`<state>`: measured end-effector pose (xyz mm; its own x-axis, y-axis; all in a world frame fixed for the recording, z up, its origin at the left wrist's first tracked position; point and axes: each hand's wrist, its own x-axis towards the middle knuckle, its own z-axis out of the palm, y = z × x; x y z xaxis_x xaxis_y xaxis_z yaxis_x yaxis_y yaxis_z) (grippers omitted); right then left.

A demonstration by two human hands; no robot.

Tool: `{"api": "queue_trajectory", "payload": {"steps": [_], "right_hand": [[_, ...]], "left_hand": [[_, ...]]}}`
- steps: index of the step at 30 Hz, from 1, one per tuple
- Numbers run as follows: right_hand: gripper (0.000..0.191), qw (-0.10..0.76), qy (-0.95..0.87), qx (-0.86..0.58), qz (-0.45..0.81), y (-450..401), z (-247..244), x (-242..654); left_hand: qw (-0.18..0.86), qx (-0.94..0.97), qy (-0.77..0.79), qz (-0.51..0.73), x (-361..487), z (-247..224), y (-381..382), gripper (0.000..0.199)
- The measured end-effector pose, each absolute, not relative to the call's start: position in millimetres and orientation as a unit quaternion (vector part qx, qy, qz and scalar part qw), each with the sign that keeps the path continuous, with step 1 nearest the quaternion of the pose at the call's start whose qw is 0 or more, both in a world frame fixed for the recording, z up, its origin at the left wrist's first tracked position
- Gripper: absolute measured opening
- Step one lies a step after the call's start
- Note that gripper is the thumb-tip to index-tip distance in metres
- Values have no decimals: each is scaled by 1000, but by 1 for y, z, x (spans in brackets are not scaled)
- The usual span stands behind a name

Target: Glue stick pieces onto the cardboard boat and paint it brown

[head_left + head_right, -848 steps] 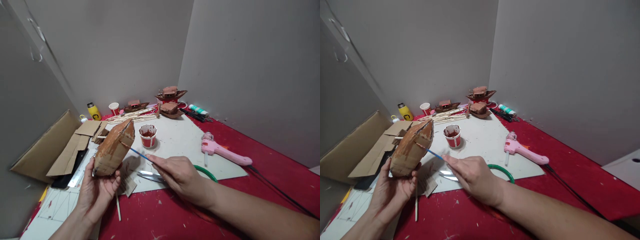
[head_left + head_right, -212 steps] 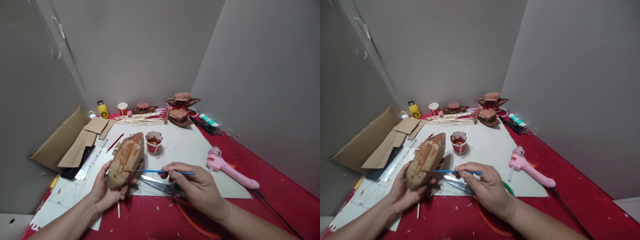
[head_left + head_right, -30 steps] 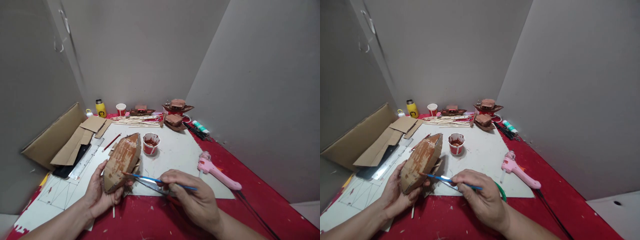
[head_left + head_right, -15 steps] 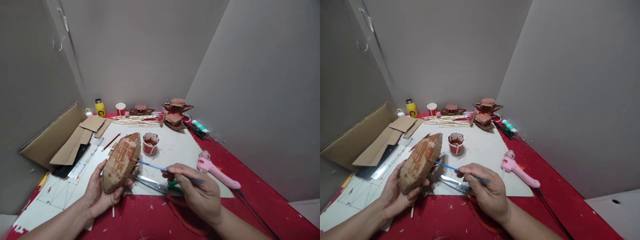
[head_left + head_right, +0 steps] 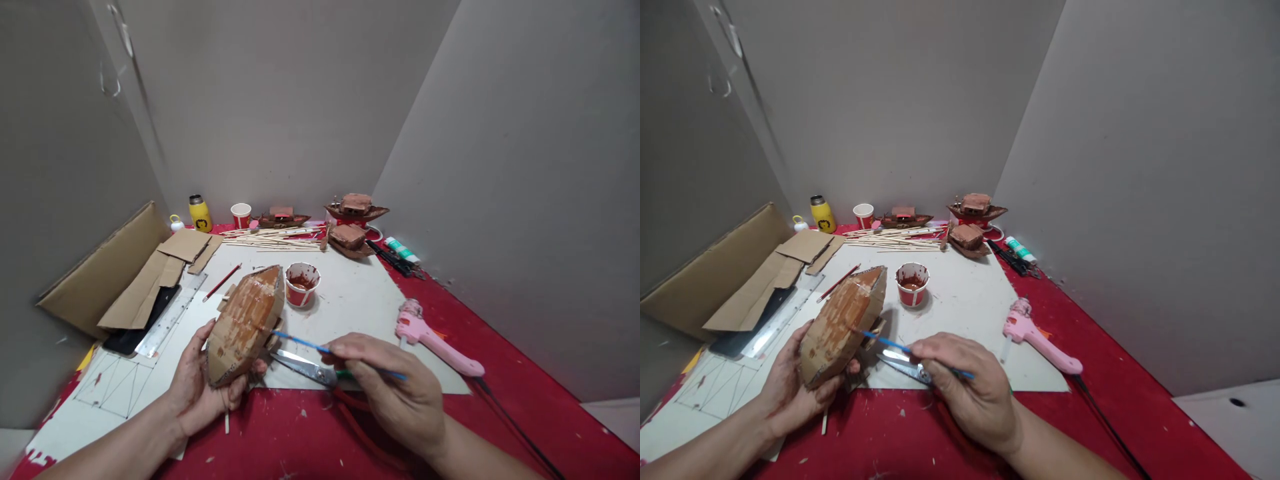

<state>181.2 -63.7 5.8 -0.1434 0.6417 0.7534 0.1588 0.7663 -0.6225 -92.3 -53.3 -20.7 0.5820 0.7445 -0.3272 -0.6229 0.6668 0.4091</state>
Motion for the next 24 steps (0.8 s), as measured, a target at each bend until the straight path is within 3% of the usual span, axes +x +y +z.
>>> {"api": "queue_trajectory", "payload": {"steps": [6, 12, 20, 24], "right_hand": [[36, 503, -821, -159, 219, -68, 13, 172], [32, 580, -756, -260, 156, -65, 5, 181], [42, 496, -839, -149, 170, -66, 7, 172], [42, 538, -801, -212, 156, -62, 6, 177]], "left_hand": [[881, 118, 235, 394, -92, -17, -54, 48], [882, 123, 235, 389, -92, -20, -54, 54], [873, 141, 249, 394, -89, -18, -55, 48], [874, 136, 257, 389, -88, -17, -55, 51]]}}
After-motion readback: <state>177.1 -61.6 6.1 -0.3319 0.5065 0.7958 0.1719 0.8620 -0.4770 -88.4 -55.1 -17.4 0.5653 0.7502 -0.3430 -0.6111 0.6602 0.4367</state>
